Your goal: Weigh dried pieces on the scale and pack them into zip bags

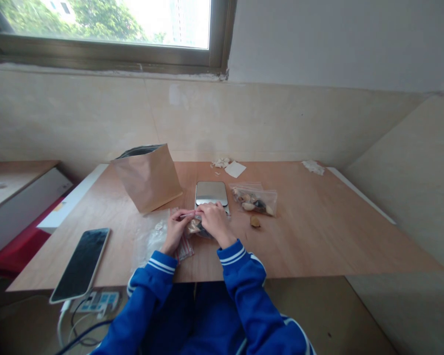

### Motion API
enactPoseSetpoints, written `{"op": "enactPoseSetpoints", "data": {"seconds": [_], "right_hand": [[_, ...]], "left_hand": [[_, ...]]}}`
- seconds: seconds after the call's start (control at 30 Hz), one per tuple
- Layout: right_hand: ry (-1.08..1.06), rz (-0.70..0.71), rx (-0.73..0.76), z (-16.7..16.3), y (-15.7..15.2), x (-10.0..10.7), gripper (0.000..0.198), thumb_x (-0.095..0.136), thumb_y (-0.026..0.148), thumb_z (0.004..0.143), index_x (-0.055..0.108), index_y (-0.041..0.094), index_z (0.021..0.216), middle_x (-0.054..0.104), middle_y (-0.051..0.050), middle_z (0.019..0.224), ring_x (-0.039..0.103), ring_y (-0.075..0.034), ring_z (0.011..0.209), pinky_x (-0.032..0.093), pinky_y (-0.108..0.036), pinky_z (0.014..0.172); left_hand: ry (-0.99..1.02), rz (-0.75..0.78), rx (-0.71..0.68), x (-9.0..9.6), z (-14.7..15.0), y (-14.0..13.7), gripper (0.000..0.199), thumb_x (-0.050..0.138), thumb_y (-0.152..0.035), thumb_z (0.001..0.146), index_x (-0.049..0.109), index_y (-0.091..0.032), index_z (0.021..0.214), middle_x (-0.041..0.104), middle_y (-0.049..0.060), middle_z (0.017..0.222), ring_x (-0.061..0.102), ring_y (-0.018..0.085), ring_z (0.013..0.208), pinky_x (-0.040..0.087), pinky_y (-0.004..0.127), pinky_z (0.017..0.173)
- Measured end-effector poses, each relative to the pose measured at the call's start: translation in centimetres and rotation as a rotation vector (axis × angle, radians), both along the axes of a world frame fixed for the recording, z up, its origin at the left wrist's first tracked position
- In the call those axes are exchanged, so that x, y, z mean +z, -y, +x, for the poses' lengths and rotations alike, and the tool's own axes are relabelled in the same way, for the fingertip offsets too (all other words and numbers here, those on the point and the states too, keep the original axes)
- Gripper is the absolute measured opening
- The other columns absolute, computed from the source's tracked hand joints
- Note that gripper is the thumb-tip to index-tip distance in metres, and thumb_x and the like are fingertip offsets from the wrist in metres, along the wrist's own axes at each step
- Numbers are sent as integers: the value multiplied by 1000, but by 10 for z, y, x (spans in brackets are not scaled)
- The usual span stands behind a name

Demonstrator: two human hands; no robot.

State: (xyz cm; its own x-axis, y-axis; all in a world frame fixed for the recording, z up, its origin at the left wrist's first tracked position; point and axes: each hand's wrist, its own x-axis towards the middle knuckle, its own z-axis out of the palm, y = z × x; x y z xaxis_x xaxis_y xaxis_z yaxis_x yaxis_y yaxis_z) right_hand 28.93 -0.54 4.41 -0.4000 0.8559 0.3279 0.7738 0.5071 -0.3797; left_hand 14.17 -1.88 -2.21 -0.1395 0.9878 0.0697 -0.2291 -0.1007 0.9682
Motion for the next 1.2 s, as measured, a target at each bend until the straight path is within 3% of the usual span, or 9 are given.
{"op": "enactPoseSetpoints", "data": {"seconds": [0.17, 0.37, 0.57, 0.67, 0.77, 0.97, 1.1, 1.2], "right_hand": [[9, 39, -14, -3, 1, -3, 23, 50, 10, 93, 68, 21, 83, 74, -4, 85, 64, -21, 85, 32, -33, 79], [49, 38, 21, 11, 2, -4, 18, 53, 24, 97, 70, 22, 89, 74, -4, 88, 63, -22, 86, 33, -34, 81], [92, 61, -15, 17, 6, -5, 24, 50, 14, 97, 69, 21, 84, 74, -4, 84, 64, -21, 82, 33, -34, 81], [93, 79, -5, 19, 7, -4, 22, 52, 18, 97, 70, 22, 86, 75, -3, 85, 64, -21, 82, 33, -33, 81], [80, 94, -22, 25, 8, -4, 19, 55, 26, 96, 72, 24, 88, 75, -2, 87, 64, -21, 84, 34, -32, 80], [105, 70, -37, 35, 10, -5, 20, 57, 26, 96, 73, 24, 84, 76, -1, 83, 64, -18, 73, 35, -31, 78], [95, 68, -35, 38, 13, -3, 19, 57, 28, 96, 74, 25, 89, 77, -2, 86, 67, -18, 77, 36, -31, 78], [55, 59, -67, 44, 16, -3, 22, 56, 21, 96, 75, 25, 86, 77, -2, 86, 67, -18, 77, 37, -31, 76]], "left_hand": [[-7, 3, 8, 2, 0, 1, 25, 79, -38, 69, 72, -16, 80, 74, 6, 81, 67, 19, 77, 51, 30, 75], [-21, 3, 27, 6, -1, 2, 25, 78, -38, 71, 72, -16, 81, 73, 5, 80, 66, 18, 77, 50, 28, 72], [-11, 4, 15, 6, 0, 1, 25, 79, -39, 70, 74, -17, 81, 73, 5, 79, 65, 18, 75, 49, 28, 73], [11, 11, 32, 5, 0, 1, 27, 77, -42, 72, 75, -17, 82, 73, 5, 83, 64, 18, 80, 48, 28, 77], [50, 10, 46, 4, -1, 0, 32, 71, -49, 77, 75, -18, 83, 71, 4, 82, 64, 17, 80, 48, 28, 77], [224, -33, -10, 3, 0, 0, 35, 68, -54, 77, 74, -20, 79, 70, 2, 77, 64, 17, 72, 49, 29, 73], [341, -87, 103, 5, -1, 1, 27, 71, -52, 74, 71, -25, 72, 69, -1, 72, 63, 16, 68, 48, 28, 70], [344, -123, 105, 6, -2, 2, 27, 69, -52, 75, 71, -26, 71, 70, 0, 72, 64, 18, 67, 48, 30, 70]]}}
